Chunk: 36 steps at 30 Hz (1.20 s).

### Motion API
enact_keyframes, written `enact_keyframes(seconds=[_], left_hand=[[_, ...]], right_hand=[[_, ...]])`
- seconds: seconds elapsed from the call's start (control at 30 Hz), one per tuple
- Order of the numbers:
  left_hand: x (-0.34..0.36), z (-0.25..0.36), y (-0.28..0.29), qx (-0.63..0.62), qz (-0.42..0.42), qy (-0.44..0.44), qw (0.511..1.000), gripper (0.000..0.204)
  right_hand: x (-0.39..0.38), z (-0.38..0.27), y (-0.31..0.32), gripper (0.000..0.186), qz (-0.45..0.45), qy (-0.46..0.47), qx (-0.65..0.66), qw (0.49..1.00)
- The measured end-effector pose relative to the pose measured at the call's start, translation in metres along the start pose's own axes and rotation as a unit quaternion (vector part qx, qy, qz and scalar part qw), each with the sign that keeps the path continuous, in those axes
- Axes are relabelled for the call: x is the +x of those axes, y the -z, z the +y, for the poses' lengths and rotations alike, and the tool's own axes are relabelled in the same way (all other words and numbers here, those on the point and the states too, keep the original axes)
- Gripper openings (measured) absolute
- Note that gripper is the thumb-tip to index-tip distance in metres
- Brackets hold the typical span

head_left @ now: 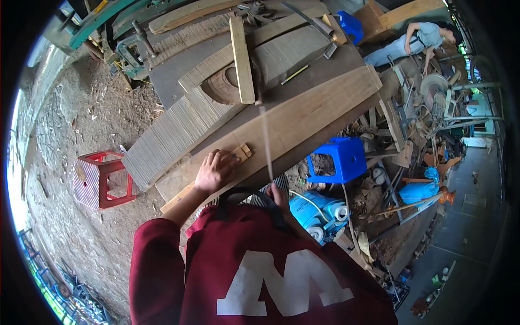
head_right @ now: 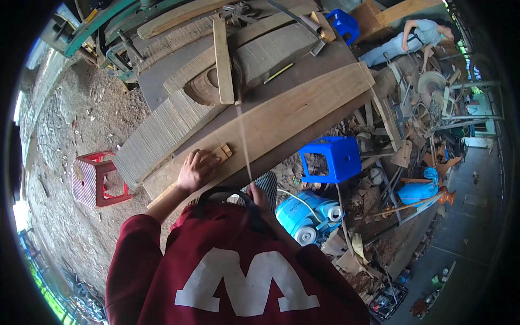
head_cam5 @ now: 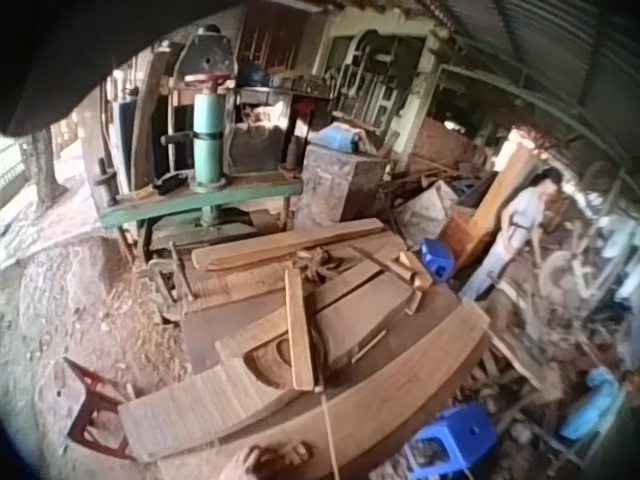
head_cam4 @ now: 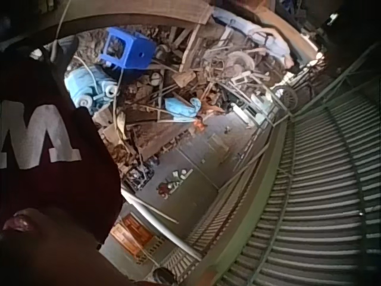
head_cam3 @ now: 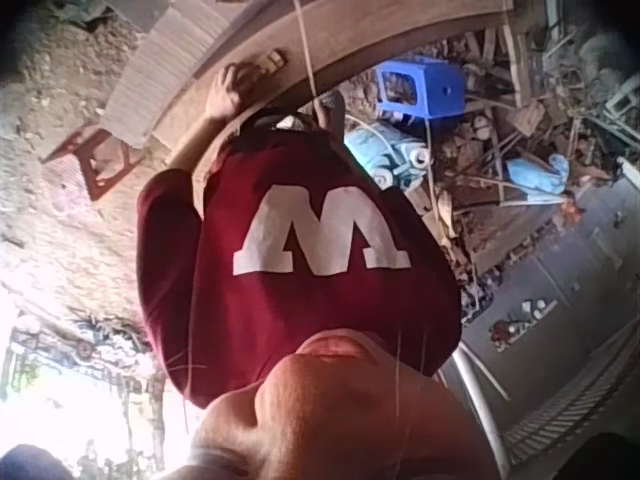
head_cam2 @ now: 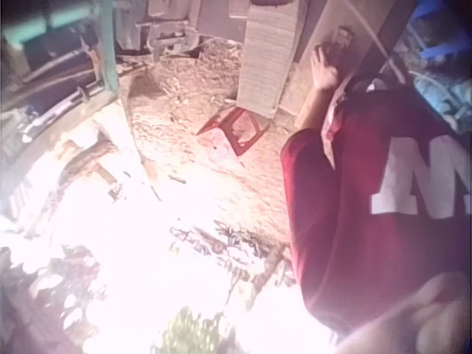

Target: The person marks lines on a piece of wood and then cuts notches into the wooden piece using a hand saw blade.

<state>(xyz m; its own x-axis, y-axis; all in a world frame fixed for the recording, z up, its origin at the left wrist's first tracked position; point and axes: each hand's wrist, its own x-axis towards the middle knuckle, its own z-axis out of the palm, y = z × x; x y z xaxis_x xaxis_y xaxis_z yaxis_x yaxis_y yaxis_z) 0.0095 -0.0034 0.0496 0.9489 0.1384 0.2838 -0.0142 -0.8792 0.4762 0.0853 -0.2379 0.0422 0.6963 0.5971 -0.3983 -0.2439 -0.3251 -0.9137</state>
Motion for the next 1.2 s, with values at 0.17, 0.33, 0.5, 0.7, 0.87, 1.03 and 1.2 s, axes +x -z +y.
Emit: enact_keyframes(seconds=[0.17,0.33,0.5,0.7,0.87,1.03,1.2], left_hand=[[-0.005,0.004,-0.001,0.007,0.012,-0.007,1.000,0.047],[-0.001,0.003,0.001,-0.014,-0.024,0.017,0.999,0.042],[-0.004,0.002,0.002,0.010,0.005,0.036,0.999,0.045],[-0.002,-0.003,-0.004,0.028,0.063,0.035,0.997,0.042],[0.000,0.008,0.004,0.006,0.081,0.047,0.996,0.040],[0.000,0.024,-0.009,0.007,0.105,0.110,0.988,0.045],[0.005,0.035,-0.024,0.024,0.142,0.178,0.973,0.049]], right_hand=[[-0.002,0.008,-0.007,0.046,-0.035,0.080,-0.194,0.977],[0.003,0.015,0.007,0.048,-0.037,-0.220,-0.015,0.975],[0.016,-0.012,-0.002,0.055,-0.062,-0.153,-0.173,0.971],[0.041,-0.003,0.032,0.055,-0.214,-0.088,-0.137,0.963],[0.065,-0.027,0.060,0.056,-0.313,-0.163,-0.171,0.920],[0.082,-0.040,0.072,0.057,-0.321,-0.042,-0.221,0.920],[0.111,-0.051,0.080,0.058,-0.370,-0.039,-0.259,0.891]])
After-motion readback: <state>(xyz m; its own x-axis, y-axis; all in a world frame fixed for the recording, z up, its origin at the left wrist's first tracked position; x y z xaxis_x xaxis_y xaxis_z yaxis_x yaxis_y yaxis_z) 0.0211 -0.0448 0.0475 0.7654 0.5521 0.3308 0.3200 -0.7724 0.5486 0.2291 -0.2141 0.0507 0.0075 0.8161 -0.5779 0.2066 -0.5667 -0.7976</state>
